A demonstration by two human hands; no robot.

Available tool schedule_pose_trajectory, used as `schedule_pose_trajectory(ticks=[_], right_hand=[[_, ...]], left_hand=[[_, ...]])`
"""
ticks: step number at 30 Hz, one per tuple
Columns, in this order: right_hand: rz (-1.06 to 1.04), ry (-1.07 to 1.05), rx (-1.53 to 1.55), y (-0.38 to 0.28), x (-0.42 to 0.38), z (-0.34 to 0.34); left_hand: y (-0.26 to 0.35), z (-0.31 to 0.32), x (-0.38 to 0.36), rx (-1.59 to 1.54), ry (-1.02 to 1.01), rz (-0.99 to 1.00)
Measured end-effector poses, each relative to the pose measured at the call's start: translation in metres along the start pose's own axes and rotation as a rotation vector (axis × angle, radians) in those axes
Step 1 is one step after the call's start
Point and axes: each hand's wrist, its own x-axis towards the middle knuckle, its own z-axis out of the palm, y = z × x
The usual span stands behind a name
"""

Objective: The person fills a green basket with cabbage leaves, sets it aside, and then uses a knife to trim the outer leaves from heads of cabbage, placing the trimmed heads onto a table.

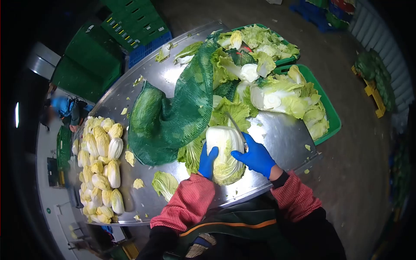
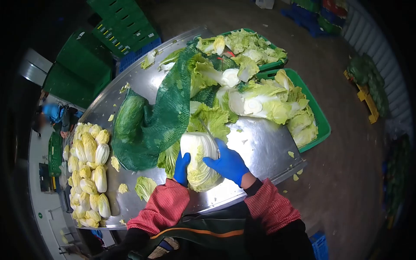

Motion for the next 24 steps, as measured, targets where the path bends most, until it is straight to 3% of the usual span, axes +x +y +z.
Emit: schedule_pose_trajectory(ticks=[5, 8, 10, 12, 15, 18, 19, 23, 24], right_hand=[[-0.103, 0.066, 0.069, -0.021, -0.014, -0.005], [0.010, 0.001, 0.307, -0.035, -0.037, -0.019], [-0.129, 0.196, 0.131, -0.010, -0.031, -0.022], [-0.265, 0.333, -0.265, 0.005, -0.023, -0.031], [-0.205, 0.093, -0.042, -0.052, -0.025, -0.028], [-0.200, 0.040, 0.066, -0.069, -0.023, -0.023], [-0.092, -0.007, 0.212, -0.077, -0.030, -0.027], [-0.076, -0.019, 0.242, -0.048, -0.030, -0.007], [-0.112, 0.002, 0.196, -0.045, -0.031, -0.005]], left_hand=[[0.032, 0.014, -0.009, 0.032, 0.000, 0.036], [0.041, 0.014, -0.014, -0.528, 0.026, -0.216], [0.051, 0.007, -0.009, -0.592, -0.049, -0.123], [0.058, 0.009, -0.007, -0.665, -0.152, -0.146], [0.065, 0.023, -0.011, -0.467, -0.268, -0.115], [0.053, 0.026, -0.012, -0.482, -0.127, -0.175], [0.056, 0.018, -0.011, -0.420, -0.165, -0.219], [0.065, 0.008, -0.028, -0.006, -0.066, -0.160], [0.060, 0.005, -0.035, -0.100, -0.036, -0.198]])
